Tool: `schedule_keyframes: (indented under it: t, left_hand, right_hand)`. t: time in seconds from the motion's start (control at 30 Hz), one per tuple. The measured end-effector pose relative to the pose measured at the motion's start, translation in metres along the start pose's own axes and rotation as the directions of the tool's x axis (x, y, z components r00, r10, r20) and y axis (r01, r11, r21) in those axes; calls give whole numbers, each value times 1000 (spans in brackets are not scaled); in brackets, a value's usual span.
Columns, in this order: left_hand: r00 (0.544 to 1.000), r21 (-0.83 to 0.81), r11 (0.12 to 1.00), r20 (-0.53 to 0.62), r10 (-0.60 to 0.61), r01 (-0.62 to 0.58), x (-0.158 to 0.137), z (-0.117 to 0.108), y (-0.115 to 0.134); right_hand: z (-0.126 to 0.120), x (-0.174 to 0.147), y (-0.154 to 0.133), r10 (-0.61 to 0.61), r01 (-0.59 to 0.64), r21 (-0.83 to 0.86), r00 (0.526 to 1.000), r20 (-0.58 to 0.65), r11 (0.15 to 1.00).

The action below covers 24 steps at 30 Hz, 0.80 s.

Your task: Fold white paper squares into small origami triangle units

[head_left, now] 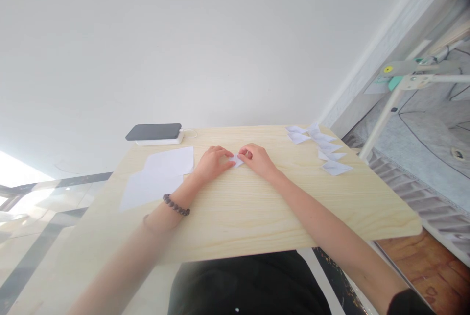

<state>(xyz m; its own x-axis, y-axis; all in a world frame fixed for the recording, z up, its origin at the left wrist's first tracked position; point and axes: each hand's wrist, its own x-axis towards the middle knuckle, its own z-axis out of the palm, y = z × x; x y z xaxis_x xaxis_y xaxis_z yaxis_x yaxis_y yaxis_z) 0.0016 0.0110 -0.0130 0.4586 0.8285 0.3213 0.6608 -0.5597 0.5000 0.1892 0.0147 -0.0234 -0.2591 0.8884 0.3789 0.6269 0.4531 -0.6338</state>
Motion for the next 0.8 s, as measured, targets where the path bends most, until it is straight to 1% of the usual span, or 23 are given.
schedule_keyframes:
  t: [0.07, 0.17, 0.4, 0.63, 0.8]
  left_hand:
    - [1000, 61, 998, -4, 1, -1, 0, 1, 0]
    - [1000, 106, 994, -21, -11, 14, -1, 2, 1]
    - [999, 149, 988, -36, -22, 27, -1, 3, 1]
    - [999, 176, 984, -32, -35, 40, 0, 5, -1]
    - [999, 196, 980, -35, -40, 46, -1, 4, 2]
  right_hand:
    - [-1, 0, 0, -39, 39, -34, 999, 21, 999]
    - [-6, 0, 1, -59, 62, -34, 996, 72, 998]
    - [-18, -1, 1, -31, 22, 50, 983, 179, 999]
    - [-14, 2, 0, -14, 11, 20, 985, 170, 1000]
    - [-14, 3, 2, 4, -11, 40, 984, 178, 999]
